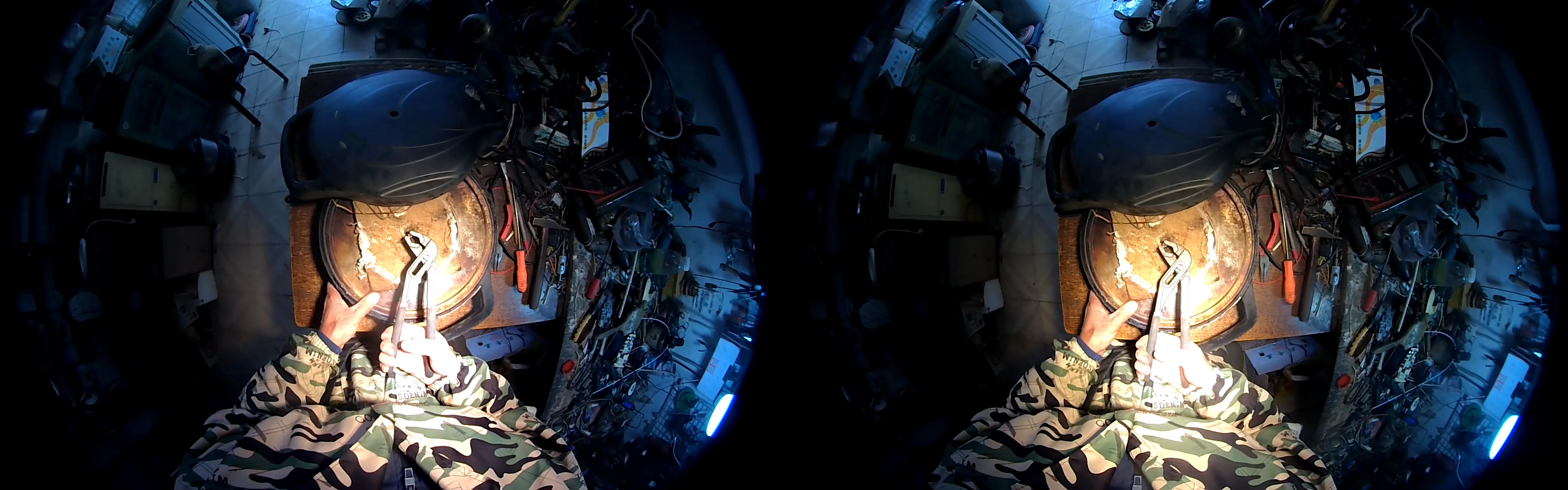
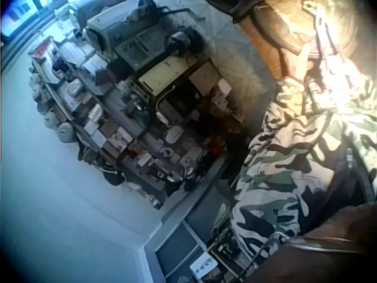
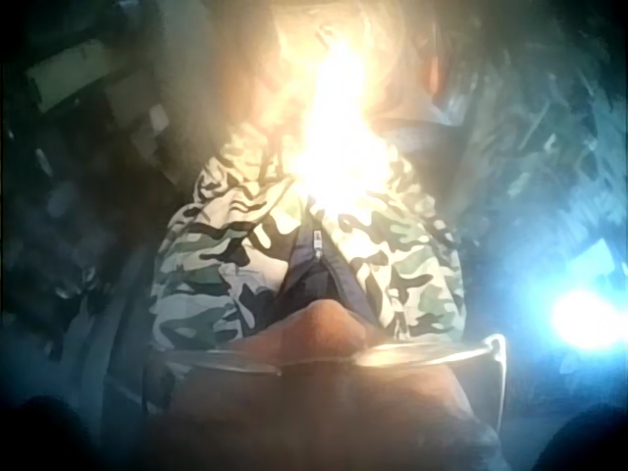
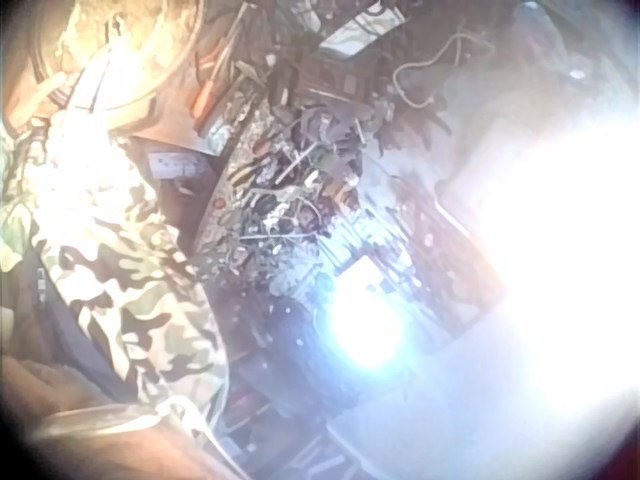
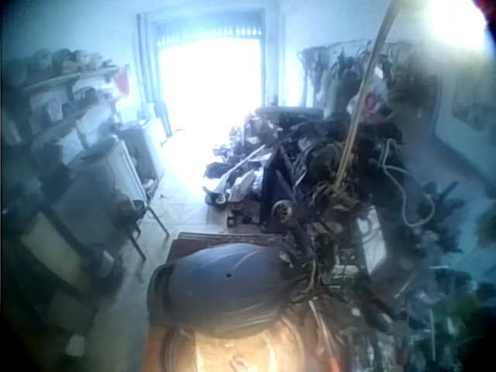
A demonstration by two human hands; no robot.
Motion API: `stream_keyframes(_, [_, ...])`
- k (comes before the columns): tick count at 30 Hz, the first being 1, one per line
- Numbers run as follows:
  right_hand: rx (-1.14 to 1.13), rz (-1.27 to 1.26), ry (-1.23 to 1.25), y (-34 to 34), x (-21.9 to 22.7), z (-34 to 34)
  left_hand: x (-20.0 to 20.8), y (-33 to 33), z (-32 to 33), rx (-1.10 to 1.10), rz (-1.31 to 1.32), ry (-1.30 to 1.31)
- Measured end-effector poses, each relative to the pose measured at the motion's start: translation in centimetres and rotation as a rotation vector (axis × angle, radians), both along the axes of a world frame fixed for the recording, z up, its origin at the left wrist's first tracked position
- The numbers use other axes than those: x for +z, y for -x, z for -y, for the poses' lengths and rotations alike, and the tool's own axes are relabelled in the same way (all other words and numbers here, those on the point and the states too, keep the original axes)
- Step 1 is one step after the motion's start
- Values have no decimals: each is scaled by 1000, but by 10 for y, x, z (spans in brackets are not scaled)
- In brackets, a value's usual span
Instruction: The person pours a liquid from a plastic bottle into a small red cap. They then place the cap on a circular metal object and use pliers to press down on the cap, seemingly to secure it or apply pressure.
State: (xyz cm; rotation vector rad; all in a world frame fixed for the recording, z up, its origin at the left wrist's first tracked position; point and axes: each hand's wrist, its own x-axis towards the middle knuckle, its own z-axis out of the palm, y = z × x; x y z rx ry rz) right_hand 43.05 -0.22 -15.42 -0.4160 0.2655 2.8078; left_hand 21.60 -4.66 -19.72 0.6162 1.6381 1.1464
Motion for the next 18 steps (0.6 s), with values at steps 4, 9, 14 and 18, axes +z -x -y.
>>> stream_keyframes(4, [-31, -74, 22, 1, -7, 5, 13, 0, -4, -36, 40, 15])
stream_keyframes(9, [-20, -18, -10, 3, 5, -1, 19, -1, -6, -41, 78, 14])
stream_keyframes(14, [-43, -81, 54, 3, -6, 8, 23, -1, -6, -44, 55, 57])
stream_keyframes(18, [-29, -73, 31, 3, -3, 4, 29, 0, -10, -45, 41, 46])
